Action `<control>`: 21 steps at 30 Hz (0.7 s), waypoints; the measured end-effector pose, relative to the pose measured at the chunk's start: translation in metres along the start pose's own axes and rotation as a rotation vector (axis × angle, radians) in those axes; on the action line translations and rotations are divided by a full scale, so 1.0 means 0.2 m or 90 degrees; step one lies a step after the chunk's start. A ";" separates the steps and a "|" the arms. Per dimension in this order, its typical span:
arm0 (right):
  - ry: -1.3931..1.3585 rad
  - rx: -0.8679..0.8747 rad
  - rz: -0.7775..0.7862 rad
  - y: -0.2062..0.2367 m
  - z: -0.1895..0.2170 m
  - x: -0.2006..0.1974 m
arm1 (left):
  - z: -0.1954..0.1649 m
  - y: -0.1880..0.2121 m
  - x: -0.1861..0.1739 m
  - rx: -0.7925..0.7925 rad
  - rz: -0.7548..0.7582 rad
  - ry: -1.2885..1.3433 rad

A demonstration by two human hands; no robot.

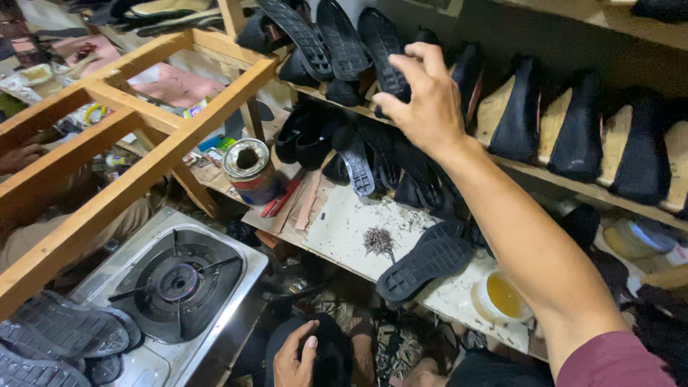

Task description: The person sits on the floor of a shoe workshop and applies yellow glue from a small bowl onto rubber shoe soles, spreading it over the sole surface by hand, then places the coated soles on a rack. The person repeats this for several soles one at a time.

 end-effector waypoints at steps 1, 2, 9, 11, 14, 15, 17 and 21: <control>0.009 -0.031 0.000 0.05 0.03 -0.03 | 0.01 0.01 0.00 0.031 0.000 -0.011; -0.008 -0.030 0.010 0.11 0.06 -0.06 | 0.03 0.02 0.00 0.046 -0.001 -0.003; -0.111 0.093 0.176 0.77 0.18 -0.24 | 0.20 0.03 0.01 0.108 0.016 0.002; -0.127 0.136 0.203 0.98 0.21 -0.25 | 0.24 0.04 0.02 0.116 0.026 -0.009; -0.165 0.281 0.232 1.30 0.24 -0.30 | 0.27 0.04 0.05 0.086 0.038 -0.020; -0.169 0.302 0.219 1.40 0.26 -0.34 | 0.27 0.03 0.07 0.047 0.044 -0.015; -0.177 0.344 0.191 1.56 0.28 -0.42 | 0.25 0.02 0.10 0.008 0.061 -0.006; -0.122 0.400 0.169 1.77 0.25 -0.67 | 0.10 0.00 0.20 0.074 0.119 0.015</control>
Point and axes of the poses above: each hand's wrist, its own y-axis away from the middle knuckle, its own x-axis out of the palm, z = x × y, the point moved 3 cm from there along -y, towards the middle knuckle, and after that the axes turned 1 degree about z, right-handed, at the moved point
